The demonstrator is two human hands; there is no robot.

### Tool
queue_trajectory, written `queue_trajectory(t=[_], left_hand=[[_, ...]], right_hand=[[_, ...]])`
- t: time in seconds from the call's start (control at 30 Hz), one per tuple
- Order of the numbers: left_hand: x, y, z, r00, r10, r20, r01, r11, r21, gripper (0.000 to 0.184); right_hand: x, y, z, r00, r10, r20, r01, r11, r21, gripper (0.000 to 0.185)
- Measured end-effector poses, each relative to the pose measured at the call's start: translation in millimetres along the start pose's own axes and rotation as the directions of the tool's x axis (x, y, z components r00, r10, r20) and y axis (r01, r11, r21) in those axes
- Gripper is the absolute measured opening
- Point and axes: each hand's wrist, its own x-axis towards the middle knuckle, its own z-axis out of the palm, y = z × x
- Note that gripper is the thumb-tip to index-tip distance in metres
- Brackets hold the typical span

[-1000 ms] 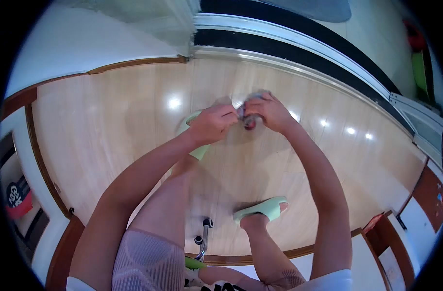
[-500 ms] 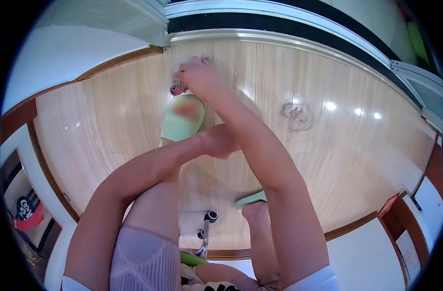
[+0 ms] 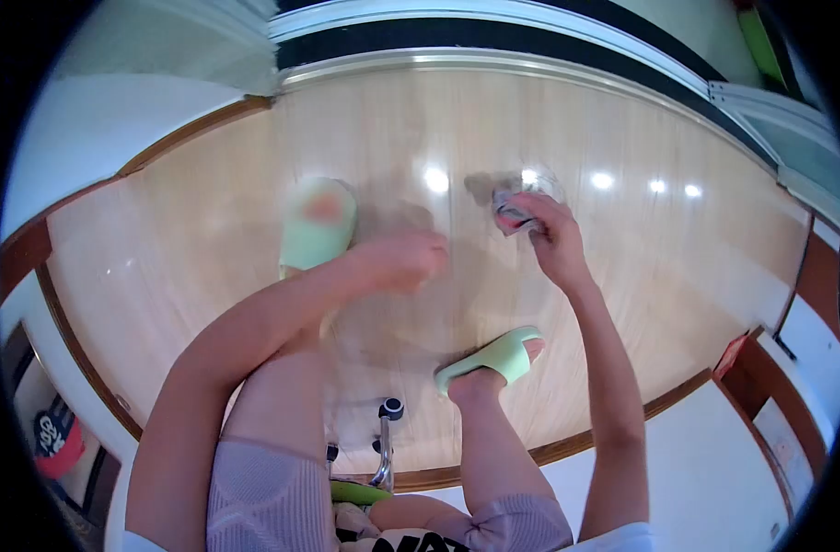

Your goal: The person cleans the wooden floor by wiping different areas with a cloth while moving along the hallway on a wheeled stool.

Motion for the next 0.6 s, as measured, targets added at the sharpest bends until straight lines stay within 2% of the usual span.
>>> queue_trajectory(t=[0.03,0.07,0.13,0.2,0.27,0.33,0.43,0.5,0.6], left_hand=[[4,3,-3,0.997,-0.023,-0.068,0.019,0.998,-0.060,0.012],[9,4,-8,0.992,-0.090,-0.089,0.081,0.992,-0.097,0.015],[24,9,-13,0.966,-0.226,-0.122,0.204,0.964,-0.171,0.021],[46,16,-11,0.920,-0.352,-0.173,0.277,0.896,-0.347,0.022],[68,25,-13,0.884,-0.432,-0.176,0.307,0.823,-0.479,0.023],[92,42,-21,0.872,-0.463,-0.156,0.306,0.766,-0.566,0.024],[119,63,-17,0.874,-0.482,-0.066,0.249,0.560,-0.790,0.024],[131,80,-13,0.886,-0.456,-0.083,0.240,0.604,-0.760,0.026],[139,84,-4,0.902,-0.426,-0.065,0.255,0.651,-0.715,0.025]], right_hand=[[-17,0,-5,0.985,0.162,-0.067,-0.127,0.925,0.359,0.025],[-32,-1,-9,0.951,0.303,-0.057,-0.230,0.822,0.522,0.026],[-54,-19,-11,0.843,0.536,0.030,-0.349,0.505,0.790,0.027],[-72,-17,0,0.839,0.543,0.039,-0.203,0.245,0.948,0.030],[-82,-23,12,0.842,0.538,0.044,-0.060,0.012,0.998,0.035],[-90,-17,17,0.867,0.491,0.085,-0.038,-0.106,0.994,0.035],[-102,-7,20,0.874,0.467,0.133,-0.021,-0.238,0.971,0.036],[-107,-4,16,0.901,0.408,0.143,-0.007,-0.317,0.948,0.037],[-108,-11,11,0.855,0.509,0.094,-0.012,-0.163,0.987,0.038]])
